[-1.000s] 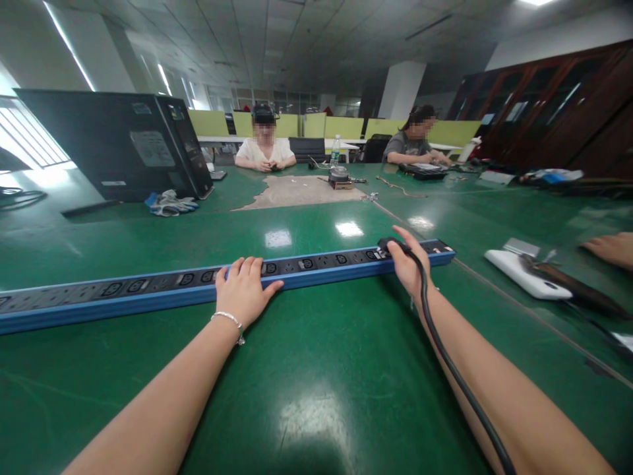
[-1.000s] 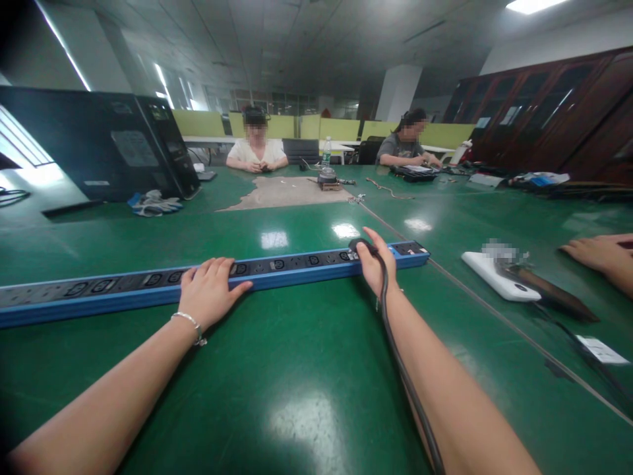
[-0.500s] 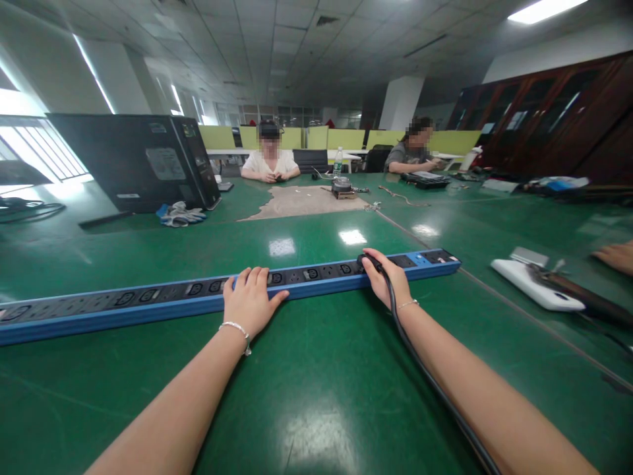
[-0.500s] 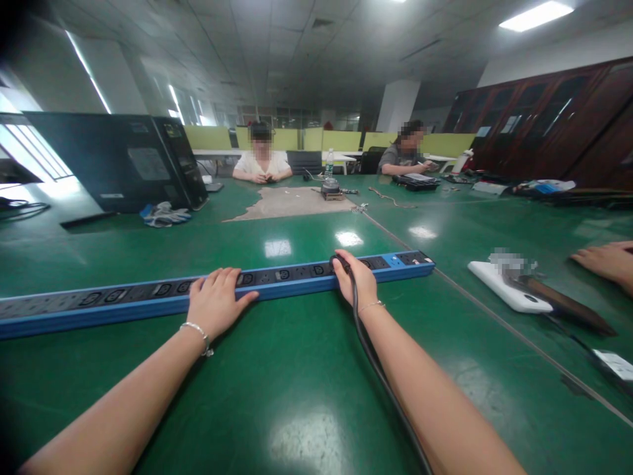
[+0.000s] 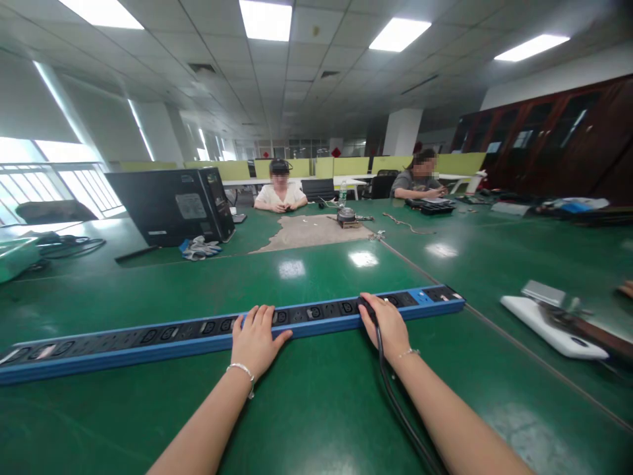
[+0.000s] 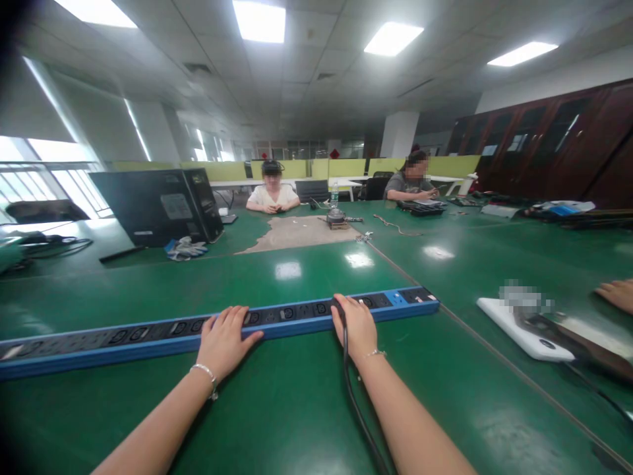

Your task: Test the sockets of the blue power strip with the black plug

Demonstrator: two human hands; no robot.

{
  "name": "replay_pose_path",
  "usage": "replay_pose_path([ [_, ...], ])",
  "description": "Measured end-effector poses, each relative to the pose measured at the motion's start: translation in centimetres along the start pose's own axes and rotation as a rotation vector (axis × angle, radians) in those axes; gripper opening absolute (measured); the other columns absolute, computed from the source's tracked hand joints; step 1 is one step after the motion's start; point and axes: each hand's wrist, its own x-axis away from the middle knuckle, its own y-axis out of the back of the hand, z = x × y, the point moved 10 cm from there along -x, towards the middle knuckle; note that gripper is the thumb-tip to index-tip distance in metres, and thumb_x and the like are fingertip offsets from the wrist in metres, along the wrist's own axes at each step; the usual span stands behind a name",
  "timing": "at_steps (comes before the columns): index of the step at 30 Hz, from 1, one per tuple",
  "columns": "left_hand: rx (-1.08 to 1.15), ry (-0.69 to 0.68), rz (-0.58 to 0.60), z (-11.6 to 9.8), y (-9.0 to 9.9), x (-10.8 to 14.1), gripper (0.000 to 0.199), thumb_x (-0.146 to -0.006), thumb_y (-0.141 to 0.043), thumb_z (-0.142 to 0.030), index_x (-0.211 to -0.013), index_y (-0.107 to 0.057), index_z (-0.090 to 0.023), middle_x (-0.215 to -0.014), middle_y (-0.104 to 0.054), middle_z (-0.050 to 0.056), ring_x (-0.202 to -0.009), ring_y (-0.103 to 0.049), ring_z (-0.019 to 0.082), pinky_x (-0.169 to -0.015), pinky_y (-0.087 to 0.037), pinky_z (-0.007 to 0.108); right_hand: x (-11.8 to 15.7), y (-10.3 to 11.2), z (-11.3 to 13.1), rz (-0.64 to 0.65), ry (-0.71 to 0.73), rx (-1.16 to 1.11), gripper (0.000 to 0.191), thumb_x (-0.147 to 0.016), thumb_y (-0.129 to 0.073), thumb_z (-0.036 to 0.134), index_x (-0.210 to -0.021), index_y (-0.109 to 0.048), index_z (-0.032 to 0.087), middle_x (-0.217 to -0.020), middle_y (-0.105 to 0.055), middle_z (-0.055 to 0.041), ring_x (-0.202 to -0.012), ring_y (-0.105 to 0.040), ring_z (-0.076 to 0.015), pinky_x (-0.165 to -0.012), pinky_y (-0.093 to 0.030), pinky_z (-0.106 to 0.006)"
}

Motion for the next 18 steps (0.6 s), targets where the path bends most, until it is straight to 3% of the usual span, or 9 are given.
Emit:
replay_pose_path([
  [9,0.018,-0.025,0.130,0.4,-0.2,-0.8,0.057,-0.080,-0.054,-0.053,-0.125,-0.049,-0.019,-0.130,-0.054,0.013,-0.122,-0.044,0.030,-0.103,-0.028,0.051,0.7,-0.8,-0.5,0.010,0.029,0.001,0.035,-0.088,-0.040,0.033,-0.118,-0.054,0.020,-0.112,-0.066,-0.0102,-0.104,-0.061,-0.0244,-0.096,-0.043,-0.046],
  [18,0.020,-0.081,0.138,1.8,1.0,1.1,0.055,-0.077,-0.057,-0.053,-0.123,-0.050,-0.024,-0.126,-0.057,0.010,-0.120,-0.047,0.029,-0.106,-0.025,0.051,2.4,0.8,2.0,0.081,0.068,-0.039,0.039,-0.085,-0.042,0.027,-0.122,-0.054,0.020,-0.108,-0.067,-0.0111,-0.099,-0.063,-0.0264,-0.090,-0.047,-0.047],
])
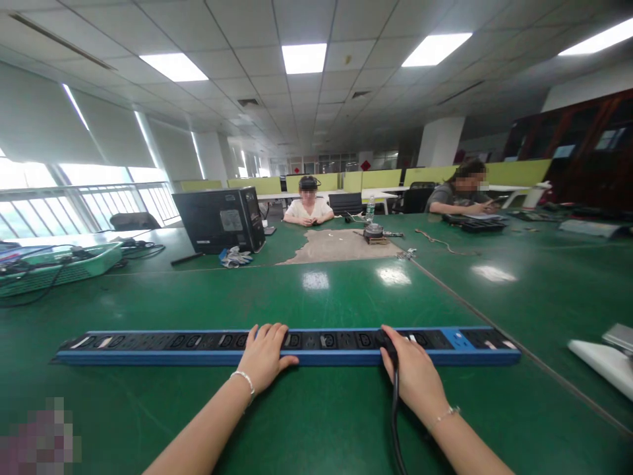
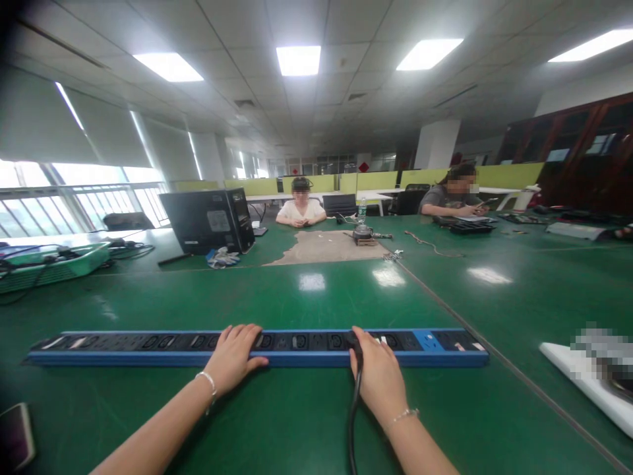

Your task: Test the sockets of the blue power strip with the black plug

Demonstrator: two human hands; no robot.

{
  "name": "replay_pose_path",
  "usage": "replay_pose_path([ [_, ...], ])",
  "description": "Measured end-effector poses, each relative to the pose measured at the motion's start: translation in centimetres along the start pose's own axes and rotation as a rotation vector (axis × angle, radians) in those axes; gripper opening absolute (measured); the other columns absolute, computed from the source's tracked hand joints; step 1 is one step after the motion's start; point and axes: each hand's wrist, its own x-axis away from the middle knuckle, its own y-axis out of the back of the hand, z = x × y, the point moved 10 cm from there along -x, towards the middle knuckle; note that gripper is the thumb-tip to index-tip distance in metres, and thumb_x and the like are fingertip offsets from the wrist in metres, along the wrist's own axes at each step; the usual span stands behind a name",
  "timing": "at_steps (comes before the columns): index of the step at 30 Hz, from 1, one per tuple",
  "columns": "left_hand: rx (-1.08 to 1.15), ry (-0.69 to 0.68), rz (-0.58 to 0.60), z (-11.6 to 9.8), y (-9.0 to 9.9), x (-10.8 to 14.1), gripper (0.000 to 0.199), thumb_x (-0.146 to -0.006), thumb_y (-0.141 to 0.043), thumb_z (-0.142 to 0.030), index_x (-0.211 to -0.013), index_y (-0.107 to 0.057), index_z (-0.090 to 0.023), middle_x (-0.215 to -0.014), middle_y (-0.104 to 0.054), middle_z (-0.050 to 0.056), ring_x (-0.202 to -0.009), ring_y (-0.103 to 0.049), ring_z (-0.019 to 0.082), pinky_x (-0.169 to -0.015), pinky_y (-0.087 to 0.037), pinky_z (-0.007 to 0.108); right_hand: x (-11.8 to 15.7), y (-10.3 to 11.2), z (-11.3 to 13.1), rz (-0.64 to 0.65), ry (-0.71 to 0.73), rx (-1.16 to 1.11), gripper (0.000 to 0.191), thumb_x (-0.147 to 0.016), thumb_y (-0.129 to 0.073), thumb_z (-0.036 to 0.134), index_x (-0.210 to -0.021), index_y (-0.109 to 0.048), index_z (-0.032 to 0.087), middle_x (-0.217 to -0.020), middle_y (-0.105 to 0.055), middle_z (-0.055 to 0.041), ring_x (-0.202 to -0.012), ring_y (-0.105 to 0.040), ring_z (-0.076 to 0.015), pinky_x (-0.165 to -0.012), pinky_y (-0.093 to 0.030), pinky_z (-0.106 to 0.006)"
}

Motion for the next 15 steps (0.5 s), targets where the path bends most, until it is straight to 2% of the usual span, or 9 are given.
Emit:
replay_pose_path([
  [4,0.028,0.015,0.019,1.0,0.2,1.4,0.055,-0.077,-0.056,-0.052,-0.124,-0.050,-0.024,-0.127,-0.056,0.010,-0.121,-0.046,0.027,-0.107,-0.025,0.049,0.1,-0.4,-0.7,0.189,0.051,-0.111,0.052,-0.081,-0.039,0.016,-0.132,-0.048,0.021,-0.117,-0.064,-0.0076,-0.104,-0.061,-0.0215,-0.092,-0.049,-0.040],
  [6,0.067,0.041,0.043,1.2,0.2,1.7,0.055,-0.079,-0.055,-0.050,-0.126,-0.049,-0.022,-0.131,-0.054,0.011,-0.124,-0.045,0.027,-0.108,-0.025,0.050,-0.6,-0.9,-2.1,0.276,0.019,-0.168,0.049,-0.081,-0.038,0.017,-0.127,-0.053,0.023,-0.118,-0.064,-0.0042,-0.106,-0.061,-0.0190,-0.093,-0.048,-0.037],
  [8,0.129,0.050,0.057,0.3,0.1,1.4,0.054,-0.081,-0.052,-0.046,-0.128,-0.046,-0.019,-0.135,-0.050,0.012,-0.127,-0.041,0.026,-0.108,-0.026,0.049,-1.8,-0.8,-4.1,0.257,-0.075,-0.163,0.042,-0.084,-0.037,0.023,-0.120,-0.059,0.023,-0.114,-0.066,-0.0036,-0.105,-0.062,-0.0186,-0.092,-0.049,-0.035],
  [10,0.206,0.021,0.049,-1.8,0.1,0.8,0.054,-0.083,-0.051,-0.041,-0.131,-0.043,-0.018,-0.139,-0.046,0.012,-0.130,-0.038,0.024,-0.109,-0.027,0.046,-2.8,0.0,-5.8,0.163,-0.167,-0.031,0.038,-0.085,-0.038,0.028,-0.111,-0.065,0.021,-0.110,-0.068,-0.0067,-0.104,-0.062,-0.0222,-0.091,-0.048,-0.039],
  [12,0.275,-0.029,0.026,-4.9,0.1,-0.1,0.055,-0.084,-0.050,-0.037,-0.134,-0.039,-0.018,-0.140,-0.045,0.011,-0.131,-0.038,0.022,-0.110,-0.028,0.042,-3.2,0.3,-6.6,0.122,-0.232,0.130,0.036,-0.086,-0.038,0.031,-0.100,-0.070,0.023,-0.103,-0.070,-0.0077,-0.099,-0.063,-0.0254,-0.087,-0.048,-0.042],
  [15,0.351,-0.174,0.027,-10.6,0.0,-1.6,0.061,-0.081,-0.056,-0.036,-0.137,-0.036,-0.022,-0.140,-0.045,0.009,-0.130,-0.039,0.021,-0.110,-0.030,0.038,-3.0,-0.1,-6.4,0.173,-0.250,0.255,0.038,-0.088,-0.035,0.035,-0.087,-0.072,0.025,-0.095,-0.072,-0.0063,-0.092,-0.064,-0.0252,-0.083,-0.046,-0.042],
])
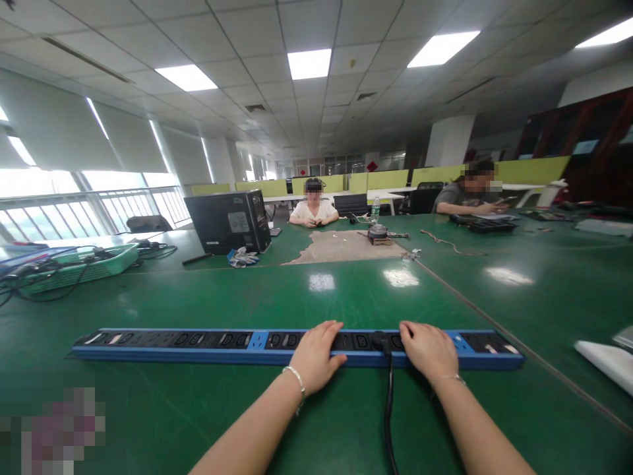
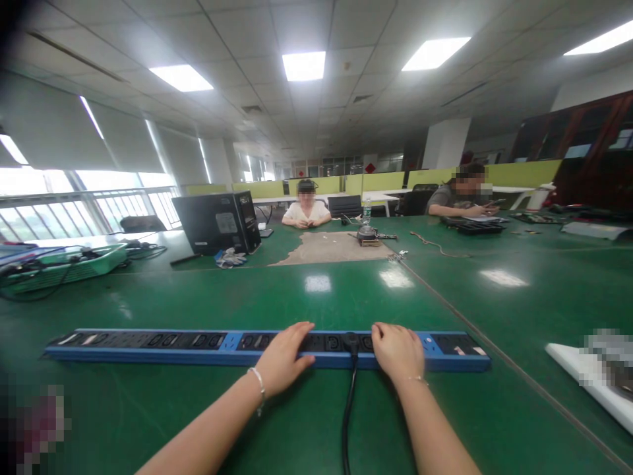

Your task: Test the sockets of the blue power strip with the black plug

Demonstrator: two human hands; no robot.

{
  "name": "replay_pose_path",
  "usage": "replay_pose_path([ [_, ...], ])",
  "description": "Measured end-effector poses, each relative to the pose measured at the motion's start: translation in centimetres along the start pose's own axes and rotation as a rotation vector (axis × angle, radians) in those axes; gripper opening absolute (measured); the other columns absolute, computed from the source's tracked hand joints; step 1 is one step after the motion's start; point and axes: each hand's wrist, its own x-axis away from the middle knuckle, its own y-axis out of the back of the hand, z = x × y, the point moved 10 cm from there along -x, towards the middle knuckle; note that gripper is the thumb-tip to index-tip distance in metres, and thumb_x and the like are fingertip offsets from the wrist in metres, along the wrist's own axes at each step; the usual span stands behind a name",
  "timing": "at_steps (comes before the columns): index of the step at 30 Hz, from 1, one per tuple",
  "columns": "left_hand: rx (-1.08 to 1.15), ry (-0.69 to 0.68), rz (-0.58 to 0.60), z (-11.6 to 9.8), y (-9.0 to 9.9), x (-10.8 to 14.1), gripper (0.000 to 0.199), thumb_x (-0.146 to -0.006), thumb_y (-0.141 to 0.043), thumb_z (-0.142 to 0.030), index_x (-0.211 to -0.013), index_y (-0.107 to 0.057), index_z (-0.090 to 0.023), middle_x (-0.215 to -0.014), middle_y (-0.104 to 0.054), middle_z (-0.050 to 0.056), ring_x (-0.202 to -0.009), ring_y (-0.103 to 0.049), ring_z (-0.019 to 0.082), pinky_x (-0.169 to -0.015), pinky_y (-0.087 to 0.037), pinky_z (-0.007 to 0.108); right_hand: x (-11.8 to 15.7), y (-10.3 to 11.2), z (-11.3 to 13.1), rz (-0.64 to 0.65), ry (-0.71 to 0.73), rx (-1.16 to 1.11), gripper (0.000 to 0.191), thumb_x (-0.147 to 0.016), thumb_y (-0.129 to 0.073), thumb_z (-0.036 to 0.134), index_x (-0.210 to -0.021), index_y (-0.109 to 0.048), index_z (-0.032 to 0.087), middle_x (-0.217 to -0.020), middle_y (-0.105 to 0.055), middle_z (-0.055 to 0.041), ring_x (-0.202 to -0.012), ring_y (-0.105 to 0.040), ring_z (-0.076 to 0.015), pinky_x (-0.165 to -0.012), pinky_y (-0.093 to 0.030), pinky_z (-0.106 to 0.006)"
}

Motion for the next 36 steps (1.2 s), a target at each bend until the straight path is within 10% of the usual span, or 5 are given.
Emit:
replay_pose_path([
  [9,-0.019,-0.159,0.001,-7.4,-3.8,-4.8,0.050,-0.085,-0.052,-0.040,-0.132,-0.037,-0.033,-0.124,-0.057,0.002,-0.112,-0.053,0.021,-0.097,-0.038,0.045,0.6,-1.1,0.4,0.144,0.013,0.068,0.037,-0.089,-0.032,0.035,-0.101,-0.066,0.028,-0.113,-0.066,-0.0019,-0.111,-0.053,-0.0212,-0.093,-0.032,-0.044],
  [21,-0.102,-0.085,-0.129,-8.0,-3.5,-4.8,0.025,-0.087,-0.047,-0.028,-0.111,-0.052,-0.028,-0.100,-0.062,0.001,-0.096,-0.054,0.018,-0.080,-0.042,0.034,1.3,0.4,0.1,-0.122,0.051,-0.018,0.031,-0.084,-0.040,0.028,-0.092,-0.069,0.023,-0.099,-0.071,-0.0028,-0.097,-0.060,-0.0190,-0.086,-0.037,-0.034],
  [36,-0.078,-0.088,-0.132,-7.8,-3.3,-4.6,0.026,-0.087,-0.048,-0.027,-0.112,-0.053,-0.029,-0.102,-0.062,0.000,-0.096,-0.055,0.019,-0.079,-0.041,0.035,1.5,0.5,0.2,-0.124,-0.014,-0.078,0.029,-0.083,-0.043,0.021,-0.091,-0.070,0.024,-0.100,-0.071,-0.0013,-0.099,-0.059,-0.0186,-0.087,-0.034,-0.034],
])
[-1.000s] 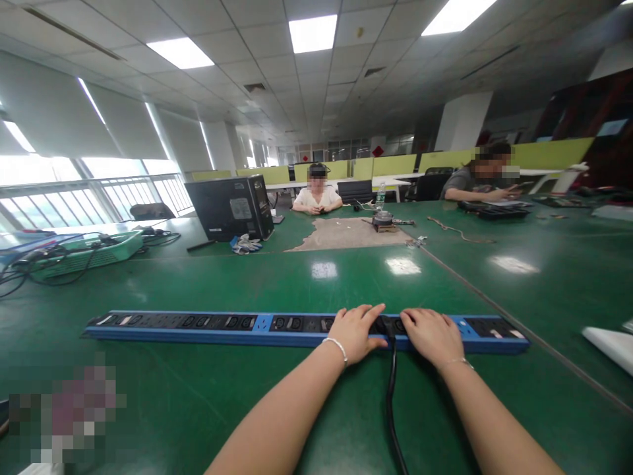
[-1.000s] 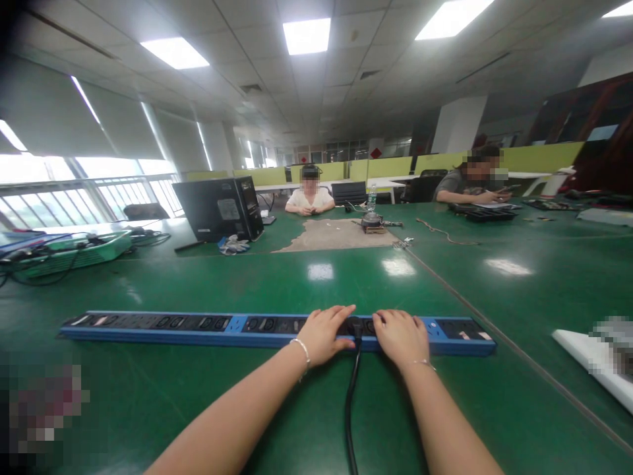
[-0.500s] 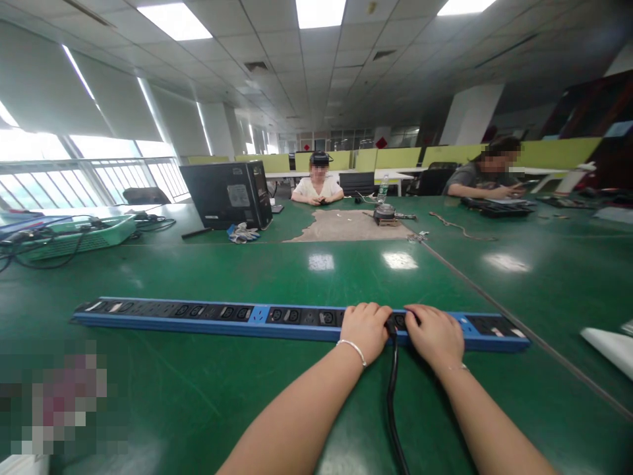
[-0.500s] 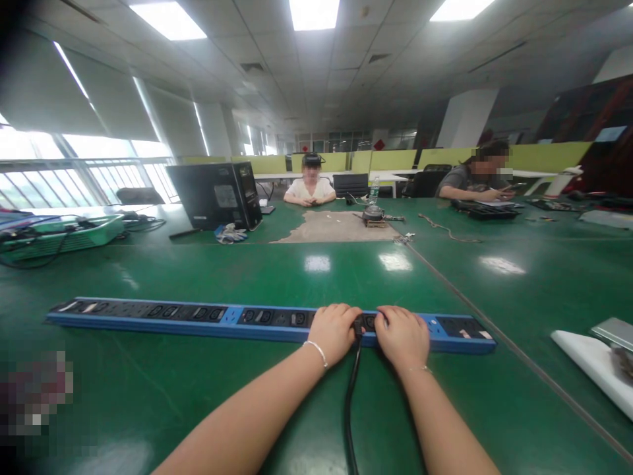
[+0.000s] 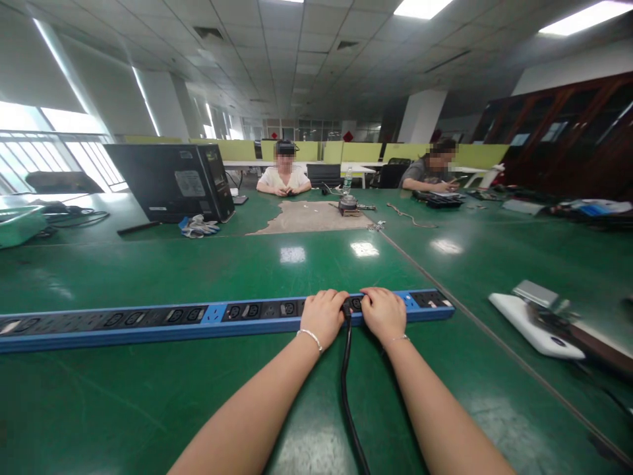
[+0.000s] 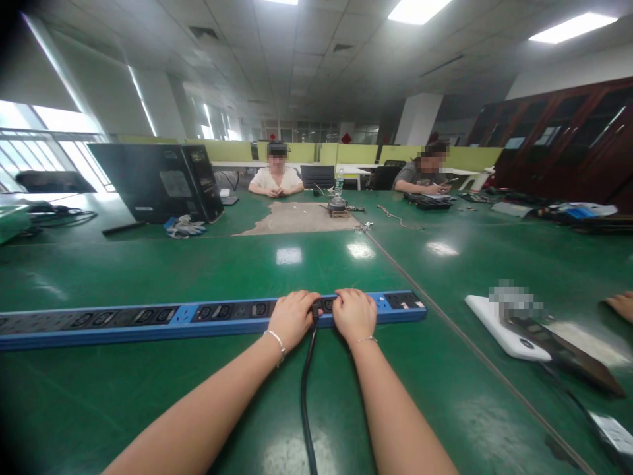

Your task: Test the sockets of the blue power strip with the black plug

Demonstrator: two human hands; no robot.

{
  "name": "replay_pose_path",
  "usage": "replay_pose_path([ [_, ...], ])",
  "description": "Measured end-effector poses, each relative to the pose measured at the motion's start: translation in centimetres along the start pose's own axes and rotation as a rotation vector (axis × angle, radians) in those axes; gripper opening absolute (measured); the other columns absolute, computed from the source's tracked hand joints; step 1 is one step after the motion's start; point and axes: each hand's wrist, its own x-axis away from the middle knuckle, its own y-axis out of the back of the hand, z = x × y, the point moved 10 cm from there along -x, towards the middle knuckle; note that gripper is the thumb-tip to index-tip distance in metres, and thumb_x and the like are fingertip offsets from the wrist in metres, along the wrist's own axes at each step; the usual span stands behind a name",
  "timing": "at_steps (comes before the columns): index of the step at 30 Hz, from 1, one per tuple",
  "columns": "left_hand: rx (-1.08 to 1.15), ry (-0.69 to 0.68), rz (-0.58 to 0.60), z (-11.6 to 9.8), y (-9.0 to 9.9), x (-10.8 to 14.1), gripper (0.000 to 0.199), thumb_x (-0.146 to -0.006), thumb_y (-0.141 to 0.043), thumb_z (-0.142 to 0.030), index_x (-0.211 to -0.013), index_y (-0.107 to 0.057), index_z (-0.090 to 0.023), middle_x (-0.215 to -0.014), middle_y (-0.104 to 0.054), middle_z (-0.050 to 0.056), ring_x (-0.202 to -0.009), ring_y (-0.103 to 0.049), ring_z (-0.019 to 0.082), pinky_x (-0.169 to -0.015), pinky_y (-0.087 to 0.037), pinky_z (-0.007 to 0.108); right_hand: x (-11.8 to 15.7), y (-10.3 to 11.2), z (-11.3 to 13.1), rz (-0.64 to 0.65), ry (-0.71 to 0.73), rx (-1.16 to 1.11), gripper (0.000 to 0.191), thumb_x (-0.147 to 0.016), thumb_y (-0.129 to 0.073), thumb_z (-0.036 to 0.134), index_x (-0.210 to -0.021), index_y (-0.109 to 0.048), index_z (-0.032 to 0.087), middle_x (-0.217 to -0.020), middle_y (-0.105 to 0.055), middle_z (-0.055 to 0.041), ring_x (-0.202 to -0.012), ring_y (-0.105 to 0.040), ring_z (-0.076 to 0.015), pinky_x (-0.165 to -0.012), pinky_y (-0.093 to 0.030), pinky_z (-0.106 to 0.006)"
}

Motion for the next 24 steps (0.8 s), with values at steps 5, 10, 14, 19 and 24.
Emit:
replay_pose_path([
  [5,0.039,0.024,-0.036,0.0,-0.2,0.3,0.026,-0.087,-0.048,-0.024,-0.113,-0.053,-0.027,-0.103,-0.063,0.001,-0.098,-0.055,0.019,-0.082,-0.042,0.036,0.1,0.1,-0.1,-0.031,-0.015,-0.002,0.028,-0.082,-0.044,0.022,-0.090,-0.071,0.024,-0.097,-0.071,-0.0015,-0.097,-0.058,-0.0189,-0.086,-0.033,-0.034],
  [10,0.259,0.079,-0.223,0.8,2.2,-0.2,0.026,-0.089,-0.047,-0.031,-0.113,-0.051,-0.020,-0.103,-0.063,0.006,-0.097,-0.058,0.018,-0.087,-0.046,0.035,0.2,0.2,-0.1,-0.056,-0.007,-0.018,0.027,-0.081,-0.046,0.021,-0.088,-0.071,0.024,-0.097,-0.071,-0.0016,-0.096,-0.058,-0.0187,-0.085,-0.033,-0.034],
  [14,0.268,0.003,-0.284,1.9,5.5,0.4,0.031,-0.090,-0.045,-0.035,-0.116,-0.050,-0.019,-0.109,-0.063,0.008,-0.101,-0.058,0.019,-0.091,-0.047,0.036,0.2,0.2,0.0,-0.057,-0.005,-0.029,0.027,-0.081,-0.046,0.021,-0.088,-0.071,0.024,-0.097,-0.071,-0.0013,-0.097,-0.058,-0.0183,-0.086,-0.033,-0.033],
  [19,0.228,0.166,-0.243,10.4,8.2,4.9,0.031,-0.088,-0.046,-0.037,-0.113,-0.051,-0.019,-0.105,-0.065,0.008,-0.094,-0.062,0.019,-0.085,-0.050,0.036,0.1,0.2,-0.1,-0.048,-0.014,-0.034,0.028,-0.081,-0.044,0.021,-0.088,-0.071,0.023,-0.097,-0.071,-0.0019,-0.096,-0.058,-0.0189,-0.086,-0.033,-0.035],
  [24,0.217,0.395,-0.230,17.8,9.4,9.5,0.032,-0.085,-0.047,-0.040,-0.107,-0.052,-0.019,-0.092,-0.067,0.005,-0.081,-0.065,0.019,-0.075,-0.052,0.034,0.0,0.0,-0.2,-0.036,-0.015,-0.032,0.029,-0.080,-0.044,0.022,-0.087,-0.071,0.023,-0.096,-0.071,-0.0032,-0.095,-0.058,-0.0201,-0.084,-0.034,-0.036],
])
